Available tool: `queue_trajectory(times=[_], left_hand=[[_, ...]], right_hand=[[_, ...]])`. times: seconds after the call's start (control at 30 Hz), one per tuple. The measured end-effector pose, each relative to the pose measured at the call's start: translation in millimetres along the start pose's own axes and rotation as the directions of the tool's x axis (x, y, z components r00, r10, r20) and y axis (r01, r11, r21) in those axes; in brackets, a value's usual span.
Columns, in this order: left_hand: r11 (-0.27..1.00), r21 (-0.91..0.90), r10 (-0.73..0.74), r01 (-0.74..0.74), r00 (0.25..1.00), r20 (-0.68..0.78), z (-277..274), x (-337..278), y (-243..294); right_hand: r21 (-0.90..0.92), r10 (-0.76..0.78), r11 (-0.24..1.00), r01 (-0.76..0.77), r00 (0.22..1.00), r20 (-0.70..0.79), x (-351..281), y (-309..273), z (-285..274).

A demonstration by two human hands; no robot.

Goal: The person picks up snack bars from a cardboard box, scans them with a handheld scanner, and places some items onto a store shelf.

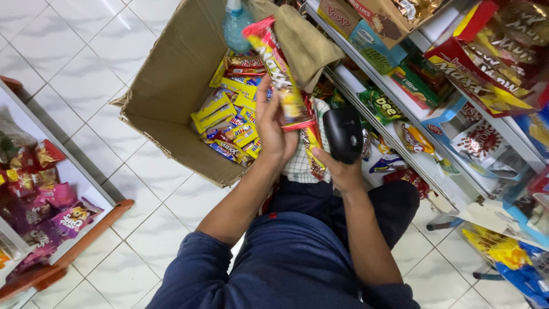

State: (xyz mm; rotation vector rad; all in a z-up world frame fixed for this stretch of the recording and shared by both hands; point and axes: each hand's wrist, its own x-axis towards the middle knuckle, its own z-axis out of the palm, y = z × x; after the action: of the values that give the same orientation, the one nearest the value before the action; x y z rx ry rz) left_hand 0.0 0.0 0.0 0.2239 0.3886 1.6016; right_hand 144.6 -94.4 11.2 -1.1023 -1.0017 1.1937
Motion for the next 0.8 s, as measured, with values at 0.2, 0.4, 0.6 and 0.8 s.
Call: queue_trajectory(times=[0.2,0.4,0.6,0.8], left_hand=[[0.988,0.149,0.024,-0.037,0.996,0.088,42,4,42],[0.39,0.855,-0.057,-0.342,0.918,0.393,39,-22,30],[0.702,0.691,-0.109,-0.173,0.933,0.344,32,-25,22],[0.754,0.653,-0.255,-0.067,0.887,0.386,15,-25,33]], right_hand=[[0.3,0.1,0.953,-0.04,0.977,-0.187,3,8,-7],[-0.137,-0.154,0.984,0.118,0.944,-0.292,2,5,-1],[-0.33,-0.276,0.907,0.261,0.961,0.004,-1,-26,12],[-0.026,-0.289,0.957,0.289,0.94,-0.183,10,-13,13]])
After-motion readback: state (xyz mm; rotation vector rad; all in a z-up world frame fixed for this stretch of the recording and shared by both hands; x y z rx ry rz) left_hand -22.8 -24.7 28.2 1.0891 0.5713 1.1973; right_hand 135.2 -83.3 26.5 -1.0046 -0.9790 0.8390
